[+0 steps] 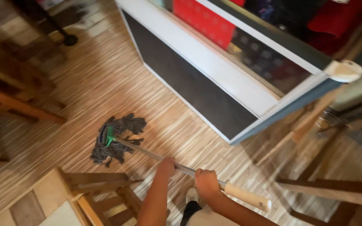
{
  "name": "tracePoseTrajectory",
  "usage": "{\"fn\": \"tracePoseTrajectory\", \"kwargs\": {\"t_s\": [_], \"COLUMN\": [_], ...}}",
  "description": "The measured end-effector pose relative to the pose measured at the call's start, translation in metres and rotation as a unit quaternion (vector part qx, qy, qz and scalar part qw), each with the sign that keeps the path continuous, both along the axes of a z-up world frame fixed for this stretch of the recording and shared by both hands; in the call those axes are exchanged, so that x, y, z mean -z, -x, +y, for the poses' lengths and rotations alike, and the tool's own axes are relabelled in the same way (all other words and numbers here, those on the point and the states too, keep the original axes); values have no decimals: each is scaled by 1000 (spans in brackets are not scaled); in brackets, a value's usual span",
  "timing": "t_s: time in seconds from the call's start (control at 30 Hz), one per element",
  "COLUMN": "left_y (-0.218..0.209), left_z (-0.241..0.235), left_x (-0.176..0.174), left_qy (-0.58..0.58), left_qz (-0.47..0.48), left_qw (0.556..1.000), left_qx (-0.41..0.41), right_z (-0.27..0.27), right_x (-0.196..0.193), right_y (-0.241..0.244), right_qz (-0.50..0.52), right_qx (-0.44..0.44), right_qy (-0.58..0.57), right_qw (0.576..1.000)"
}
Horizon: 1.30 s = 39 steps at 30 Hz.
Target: Mopping the floor in a restaurant dining area between tables and chairs.
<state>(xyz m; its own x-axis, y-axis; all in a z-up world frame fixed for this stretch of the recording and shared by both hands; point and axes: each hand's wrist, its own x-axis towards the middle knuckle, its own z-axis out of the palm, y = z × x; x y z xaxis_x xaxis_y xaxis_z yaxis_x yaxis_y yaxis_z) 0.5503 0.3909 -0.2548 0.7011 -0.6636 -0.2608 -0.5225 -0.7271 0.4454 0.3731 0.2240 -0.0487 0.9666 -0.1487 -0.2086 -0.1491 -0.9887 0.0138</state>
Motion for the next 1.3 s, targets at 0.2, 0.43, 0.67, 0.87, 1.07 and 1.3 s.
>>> {"fn": "tracePoseTrajectory", "kwargs": {"t_s": [0.2, 0.43, 0.67, 0.87, 1.07, 1.3], "left_y": [10, 130, 269, 421, 544, 501], "left_z": [-21, -116, -241, -322, -340, -328], "left_x": [-38, -55, -63, -104, -127, -143], "left_qy": [-75, -94, -219, -288, -216, -90], "left_qz": [54, 95, 219, 363, 412, 369], "left_qw": [996, 984, 848, 697, 644, 753], "left_qx": [2, 119, 429, 547, 607, 537], "right_z": [-29, -120, -200, -246, -256, -242], "right_x": [-14, -32, -83, -149, -205, -227], "right_y": [5, 140, 318, 484, 587, 506], "right_qz": [23, 159, 276, 342, 414, 419], "right_qx": [-5, 129, 305, 401, 492, 447], "right_qy": [-20, -110, -129, -162, -199, -95], "right_qw": [1000, 973, 902, 834, 740, 785]}}
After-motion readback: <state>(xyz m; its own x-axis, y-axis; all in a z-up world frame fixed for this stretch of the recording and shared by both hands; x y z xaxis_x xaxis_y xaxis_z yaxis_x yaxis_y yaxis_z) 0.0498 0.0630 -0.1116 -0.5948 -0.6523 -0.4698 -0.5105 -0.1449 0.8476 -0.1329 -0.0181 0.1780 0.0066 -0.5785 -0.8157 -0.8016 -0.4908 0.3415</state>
